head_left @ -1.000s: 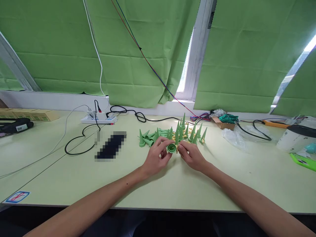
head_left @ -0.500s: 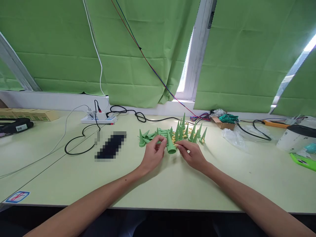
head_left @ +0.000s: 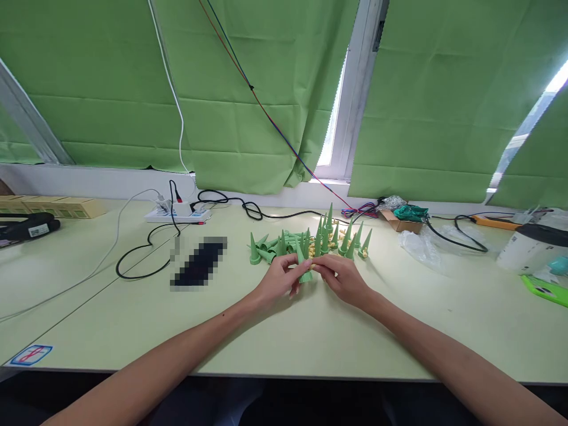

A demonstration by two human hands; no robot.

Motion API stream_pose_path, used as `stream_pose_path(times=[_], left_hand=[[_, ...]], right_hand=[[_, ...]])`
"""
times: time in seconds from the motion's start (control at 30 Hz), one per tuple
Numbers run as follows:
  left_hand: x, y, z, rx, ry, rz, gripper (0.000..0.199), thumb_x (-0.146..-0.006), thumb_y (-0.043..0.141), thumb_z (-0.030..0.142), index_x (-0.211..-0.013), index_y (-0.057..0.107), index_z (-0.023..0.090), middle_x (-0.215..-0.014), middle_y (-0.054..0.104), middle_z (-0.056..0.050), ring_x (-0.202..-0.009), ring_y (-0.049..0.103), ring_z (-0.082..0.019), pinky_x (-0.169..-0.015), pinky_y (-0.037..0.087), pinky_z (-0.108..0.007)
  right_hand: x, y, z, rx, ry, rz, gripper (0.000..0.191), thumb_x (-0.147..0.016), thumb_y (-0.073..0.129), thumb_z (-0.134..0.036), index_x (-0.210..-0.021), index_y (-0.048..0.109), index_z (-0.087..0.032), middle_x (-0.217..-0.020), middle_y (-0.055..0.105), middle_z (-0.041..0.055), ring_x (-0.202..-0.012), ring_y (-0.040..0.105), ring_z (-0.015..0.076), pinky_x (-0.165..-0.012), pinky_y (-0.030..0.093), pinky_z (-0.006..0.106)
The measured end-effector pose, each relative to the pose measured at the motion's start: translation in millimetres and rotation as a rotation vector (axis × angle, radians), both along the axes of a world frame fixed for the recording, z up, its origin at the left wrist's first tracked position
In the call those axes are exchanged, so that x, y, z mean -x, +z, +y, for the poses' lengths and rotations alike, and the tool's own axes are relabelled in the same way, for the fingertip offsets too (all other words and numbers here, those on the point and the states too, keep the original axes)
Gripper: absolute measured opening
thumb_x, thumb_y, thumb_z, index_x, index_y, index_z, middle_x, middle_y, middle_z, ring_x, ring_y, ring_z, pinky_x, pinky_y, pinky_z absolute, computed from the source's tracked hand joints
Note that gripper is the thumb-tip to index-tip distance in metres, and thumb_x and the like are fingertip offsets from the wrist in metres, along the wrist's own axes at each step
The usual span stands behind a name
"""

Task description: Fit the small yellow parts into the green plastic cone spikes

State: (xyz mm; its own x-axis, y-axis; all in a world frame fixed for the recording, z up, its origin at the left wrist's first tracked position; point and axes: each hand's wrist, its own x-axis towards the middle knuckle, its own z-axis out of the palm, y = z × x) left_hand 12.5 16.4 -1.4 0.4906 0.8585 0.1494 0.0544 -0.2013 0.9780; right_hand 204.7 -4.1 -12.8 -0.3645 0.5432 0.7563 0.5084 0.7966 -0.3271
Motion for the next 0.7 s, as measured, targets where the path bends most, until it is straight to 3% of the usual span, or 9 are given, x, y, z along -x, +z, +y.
stream_pose_path(times=[0.27,0.5,0.7], left_hand=[[1.2,-1.0,1.4,-0.005,-0.045,0.011,0.042,-0.084,0.065,0.057,-0.085,0.061,0.015,-0.063,0.046,0.004,-0.043,0.046,-0.007,-0.038,0.032,-0.02],[4.3,-1.1,2.4,-0.059,-0.09,0.06,0.039,-0.084,0.065,0.057,-0.092,0.064,0.018,-0.055,0.039,0.007,-0.04,0.035,-0.006,-0.037,0.027,-0.02],[3.7,0.9,-1.6,-0.108,-0.103,0.061,0.035,-0.085,0.066,0.052,-0.081,0.053,0.019,-0.052,0.031,0.009,-0.041,0.028,-0.006,-0.04,0.017,-0.022]], right_hand=[[-2.4,-4.1,2.3,0.107,0.0,-0.024,0.025,-0.102,0.044,-0.028,-0.092,0.064,-0.018,-0.07,0.065,0.0024,-0.059,0.053,0.0134,-0.057,0.037,0.024],[-3.8,-7.1,3.8,0.175,-0.011,-0.045,0.023,-0.102,0.042,-0.028,-0.086,0.056,-0.02,-0.062,0.054,-0.0019,-0.054,0.045,0.0123,-0.055,0.031,0.024],[-4.5,-8.3,3.5,0.238,-0.006,-0.084,0.025,-0.102,0.038,-0.027,-0.079,0.047,-0.021,-0.059,0.044,-0.0043,-0.052,0.038,0.0124,-0.054,0.027,0.025]])
